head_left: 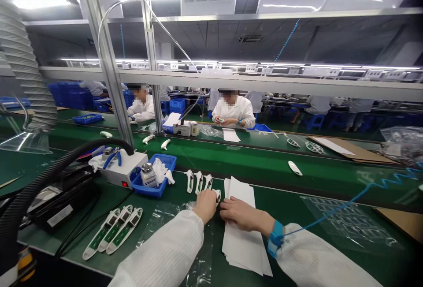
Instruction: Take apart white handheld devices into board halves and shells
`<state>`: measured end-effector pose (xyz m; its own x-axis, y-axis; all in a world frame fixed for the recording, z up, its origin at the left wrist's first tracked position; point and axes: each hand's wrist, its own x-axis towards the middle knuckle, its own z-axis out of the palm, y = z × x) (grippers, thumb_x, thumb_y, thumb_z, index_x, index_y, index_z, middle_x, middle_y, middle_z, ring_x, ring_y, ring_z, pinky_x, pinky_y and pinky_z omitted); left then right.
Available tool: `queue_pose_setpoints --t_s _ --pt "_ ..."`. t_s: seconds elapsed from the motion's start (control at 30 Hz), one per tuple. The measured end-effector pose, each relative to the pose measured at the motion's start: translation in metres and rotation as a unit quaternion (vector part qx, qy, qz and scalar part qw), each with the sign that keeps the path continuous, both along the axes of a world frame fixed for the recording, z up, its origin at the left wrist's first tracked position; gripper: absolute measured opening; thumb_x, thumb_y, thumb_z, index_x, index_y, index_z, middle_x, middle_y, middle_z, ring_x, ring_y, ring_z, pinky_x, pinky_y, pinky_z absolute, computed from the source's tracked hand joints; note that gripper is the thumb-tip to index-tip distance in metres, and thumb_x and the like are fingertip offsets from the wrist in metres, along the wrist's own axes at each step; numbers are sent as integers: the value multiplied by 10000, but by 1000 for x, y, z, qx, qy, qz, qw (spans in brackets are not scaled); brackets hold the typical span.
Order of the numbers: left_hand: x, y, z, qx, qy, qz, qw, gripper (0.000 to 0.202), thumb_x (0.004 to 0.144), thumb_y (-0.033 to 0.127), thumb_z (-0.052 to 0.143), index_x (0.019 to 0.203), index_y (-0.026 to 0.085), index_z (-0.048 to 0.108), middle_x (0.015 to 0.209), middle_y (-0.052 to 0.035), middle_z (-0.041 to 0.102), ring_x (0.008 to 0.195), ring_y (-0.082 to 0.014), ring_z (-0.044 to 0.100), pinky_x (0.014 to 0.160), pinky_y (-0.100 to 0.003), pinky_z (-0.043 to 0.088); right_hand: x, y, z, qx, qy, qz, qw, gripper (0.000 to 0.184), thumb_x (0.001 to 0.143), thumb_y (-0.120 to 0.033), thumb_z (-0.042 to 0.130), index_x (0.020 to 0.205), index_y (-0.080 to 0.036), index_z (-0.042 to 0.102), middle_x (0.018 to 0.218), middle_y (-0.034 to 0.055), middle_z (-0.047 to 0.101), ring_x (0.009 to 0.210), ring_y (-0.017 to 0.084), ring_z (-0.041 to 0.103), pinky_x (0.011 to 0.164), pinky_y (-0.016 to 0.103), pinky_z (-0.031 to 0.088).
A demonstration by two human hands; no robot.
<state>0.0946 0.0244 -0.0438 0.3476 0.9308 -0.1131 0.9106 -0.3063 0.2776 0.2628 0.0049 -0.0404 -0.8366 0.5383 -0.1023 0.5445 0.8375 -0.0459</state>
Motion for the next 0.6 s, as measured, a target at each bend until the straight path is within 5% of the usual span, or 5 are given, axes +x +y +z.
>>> queue_pose_setpoints --t_s 0.1,0.23,0.37,0.47,0.6 --pt "13 17 1 26 -2 22 999 264 879 325 570 1076 151 591 1085 -75 626 942 -202 619 821 -408 527 7 -5 18 30 1 -8 1000 235 763 -1 429 759 -199 555 767 48 576 781 207 479 702 337 330" --pt "15 23 9 73 -30 40 996 276 884 335 558 1081 144 583 1065 -72 633 928 -201 623 819 -414 525 29 -18 71 72 87 -73 991 278 835 -31 349 831 -204 567 789 75 584 783 223 484 697 357 340" --pt "-22 -1 26 107 -76 36 991 191 882 301 542 998 164 605 999 -53 655 889 -195 629 785 -357 507 66 -12 109 48 290 -230 928 214 911 -303 382 884 -230 582 814 77 588 745 225 518 656 342 400" --pt "-75 -32 39 127 -106 66 984 150 895 288 486 924 219 617 917 -20 669 829 -174 638 724 -273 473 87 12 90 -25 390 -364 845 288 815 -486 513 706 -221 537 628 16 521 565 166 462 523 294 377" --pt "-163 -76 35 139 -115 147 972 239 919 358 391 922 212 579 897 -35 652 690 -169 616 650 -292 462 84 35 16 -150 419 -474 760 376 729 -581 527 647 -220 462 438 -73 378 376 100 344 366 231 271"
